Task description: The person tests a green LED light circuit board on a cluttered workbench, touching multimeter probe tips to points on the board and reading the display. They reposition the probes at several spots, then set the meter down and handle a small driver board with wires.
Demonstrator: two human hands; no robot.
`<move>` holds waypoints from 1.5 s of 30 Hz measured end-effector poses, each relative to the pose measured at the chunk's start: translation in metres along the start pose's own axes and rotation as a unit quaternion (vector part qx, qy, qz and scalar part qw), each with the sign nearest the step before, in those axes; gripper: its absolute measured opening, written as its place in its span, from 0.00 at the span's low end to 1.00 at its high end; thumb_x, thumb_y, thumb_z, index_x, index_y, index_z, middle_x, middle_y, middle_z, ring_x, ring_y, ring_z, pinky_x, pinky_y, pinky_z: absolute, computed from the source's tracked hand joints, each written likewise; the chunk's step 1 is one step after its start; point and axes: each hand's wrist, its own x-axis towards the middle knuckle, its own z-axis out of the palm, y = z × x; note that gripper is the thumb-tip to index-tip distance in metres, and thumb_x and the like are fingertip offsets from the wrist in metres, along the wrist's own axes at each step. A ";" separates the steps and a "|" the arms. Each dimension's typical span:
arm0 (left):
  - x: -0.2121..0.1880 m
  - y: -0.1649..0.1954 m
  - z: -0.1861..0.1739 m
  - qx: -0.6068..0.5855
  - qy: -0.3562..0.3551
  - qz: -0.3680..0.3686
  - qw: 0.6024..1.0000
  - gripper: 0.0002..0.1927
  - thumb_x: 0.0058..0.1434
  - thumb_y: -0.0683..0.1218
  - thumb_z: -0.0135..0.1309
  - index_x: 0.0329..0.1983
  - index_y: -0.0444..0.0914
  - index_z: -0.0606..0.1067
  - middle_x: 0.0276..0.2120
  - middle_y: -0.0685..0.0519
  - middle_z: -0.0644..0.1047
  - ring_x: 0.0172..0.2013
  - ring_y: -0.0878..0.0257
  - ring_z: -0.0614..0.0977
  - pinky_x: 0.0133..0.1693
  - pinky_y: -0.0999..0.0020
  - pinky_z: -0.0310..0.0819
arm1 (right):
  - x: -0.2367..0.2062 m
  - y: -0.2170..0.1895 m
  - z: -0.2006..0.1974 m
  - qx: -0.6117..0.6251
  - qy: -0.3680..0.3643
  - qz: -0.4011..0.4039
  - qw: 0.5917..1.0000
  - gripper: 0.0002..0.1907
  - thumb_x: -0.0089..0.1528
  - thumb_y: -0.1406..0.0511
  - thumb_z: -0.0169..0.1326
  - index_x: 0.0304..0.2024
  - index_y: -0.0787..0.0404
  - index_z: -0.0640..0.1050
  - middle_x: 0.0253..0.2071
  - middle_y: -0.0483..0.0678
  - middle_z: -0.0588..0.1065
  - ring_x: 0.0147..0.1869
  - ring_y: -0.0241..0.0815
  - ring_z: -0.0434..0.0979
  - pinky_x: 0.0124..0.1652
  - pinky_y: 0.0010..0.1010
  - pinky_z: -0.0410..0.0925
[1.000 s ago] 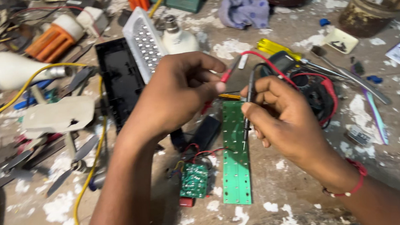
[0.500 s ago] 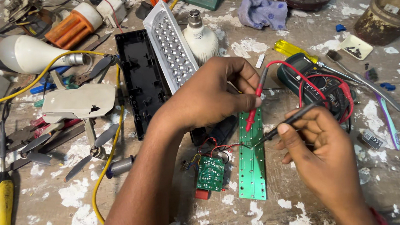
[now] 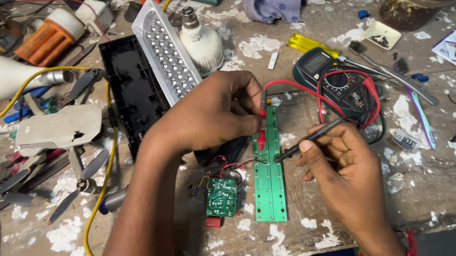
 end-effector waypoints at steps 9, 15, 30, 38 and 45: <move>0.002 0.001 0.002 0.013 -0.004 -0.003 1.000 0.10 0.50 0.37 0.63 0.35 0.35 0.77 0.27 0.57 0.80 0.29 0.72 0.80 0.34 0.74 0.77 | 0.001 0.003 -0.003 0.006 -0.005 0.003 1.000 0.11 0.65 0.67 0.57 0.47 0.65 0.73 0.38 0.45 0.78 0.38 0.31 0.80 0.32 0.22 0.71; 0.002 0.002 0.003 0.010 -0.003 -0.013 1.000 0.10 0.50 0.37 0.63 0.34 0.35 0.77 0.27 0.57 0.80 0.29 0.72 0.80 0.33 0.74 0.77 | 0.001 0.004 -0.004 0.009 -0.009 -0.004 1.000 0.11 0.65 0.67 0.57 0.48 0.64 0.73 0.38 0.45 0.79 0.37 0.31 0.79 0.31 0.22 0.70; 0.003 0.007 0.005 0.003 -0.004 -0.028 1.000 0.09 0.51 0.37 0.63 0.34 0.35 0.76 0.27 0.57 0.80 0.29 0.72 0.80 0.32 0.74 0.77 | 0.003 0.006 -0.008 0.014 -0.015 0.031 0.999 0.12 0.64 0.67 0.57 0.48 0.64 0.72 0.37 0.46 0.80 0.35 0.31 0.79 0.27 0.21 0.67; 0.006 0.006 0.005 0.001 -0.011 -0.026 1.000 0.09 0.51 0.36 0.63 0.34 0.35 0.77 0.27 0.58 0.80 0.29 0.72 0.80 0.33 0.74 0.76 | 0.006 0.011 -0.008 0.026 -0.027 -0.010 0.999 0.11 0.66 0.68 0.56 0.49 0.66 0.72 0.37 0.46 0.77 0.38 0.29 0.76 0.36 0.23 0.74; 0.007 0.009 0.008 0.005 -0.003 -0.051 0.999 0.09 0.50 0.35 0.62 0.34 0.35 0.76 0.26 0.57 0.80 0.28 0.71 0.80 0.32 0.74 0.76 | 0.007 0.009 -0.009 0.004 -0.026 -0.001 1.000 0.12 0.66 0.68 0.56 0.49 0.66 0.73 0.38 0.45 0.77 0.40 0.28 0.77 0.34 0.22 0.74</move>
